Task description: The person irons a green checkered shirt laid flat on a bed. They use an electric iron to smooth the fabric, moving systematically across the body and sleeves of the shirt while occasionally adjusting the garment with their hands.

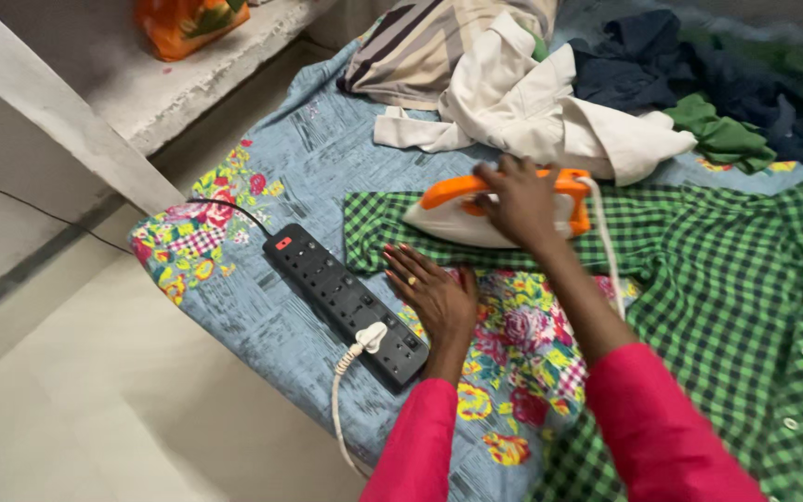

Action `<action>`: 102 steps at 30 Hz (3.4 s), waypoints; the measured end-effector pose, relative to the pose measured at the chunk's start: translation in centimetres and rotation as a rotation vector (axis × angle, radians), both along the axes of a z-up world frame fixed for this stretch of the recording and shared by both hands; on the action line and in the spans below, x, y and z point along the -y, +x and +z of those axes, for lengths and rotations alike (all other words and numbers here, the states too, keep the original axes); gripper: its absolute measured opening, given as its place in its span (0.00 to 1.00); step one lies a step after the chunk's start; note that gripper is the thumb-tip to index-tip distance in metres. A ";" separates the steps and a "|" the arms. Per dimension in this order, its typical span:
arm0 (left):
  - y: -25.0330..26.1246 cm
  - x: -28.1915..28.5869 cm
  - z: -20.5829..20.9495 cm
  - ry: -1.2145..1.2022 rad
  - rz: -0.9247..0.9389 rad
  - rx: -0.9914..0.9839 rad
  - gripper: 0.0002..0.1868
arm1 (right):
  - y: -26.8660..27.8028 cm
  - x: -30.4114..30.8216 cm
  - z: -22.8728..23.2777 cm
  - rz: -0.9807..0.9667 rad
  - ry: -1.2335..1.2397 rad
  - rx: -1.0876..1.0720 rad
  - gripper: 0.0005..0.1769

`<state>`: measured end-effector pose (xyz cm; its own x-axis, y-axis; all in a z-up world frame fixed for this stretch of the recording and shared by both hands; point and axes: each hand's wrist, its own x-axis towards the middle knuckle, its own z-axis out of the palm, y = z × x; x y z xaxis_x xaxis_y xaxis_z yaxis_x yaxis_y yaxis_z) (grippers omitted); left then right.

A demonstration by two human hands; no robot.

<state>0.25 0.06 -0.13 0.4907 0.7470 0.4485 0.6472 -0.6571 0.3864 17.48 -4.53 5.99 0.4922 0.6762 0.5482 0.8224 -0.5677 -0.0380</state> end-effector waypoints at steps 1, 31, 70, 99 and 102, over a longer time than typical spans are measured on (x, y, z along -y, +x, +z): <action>0.2 -0.1 0.1 -0.018 -0.003 0.008 0.53 | -1.0 -1.9 0.3 -0.024 -0.006 -0.037 0.25; -0.1 -0.1 0.1 0.107 0.028 -0.181 0.51 | 6.8 9.6 2.4 -0.070 -0.313 0.014 0.26; 0.8 -0.9 -3.0 0.147 -0.008 -0.140 0.51 | 9.4 29.2 -5.1 -0.993 -0.114 -0.051 0.29; -13.0 19.5 -2.7 -0.268 -0.977 -0.043 0.28 | -26.5 26.4 1.7 -0.795 -0.290 -0.313 0.35; -12.9 19.6 -2.6 -0.226 -0.957 -0.088 0.28 | -23.5 26.1 0.7 -0.797 -0.220 -0.301 0.35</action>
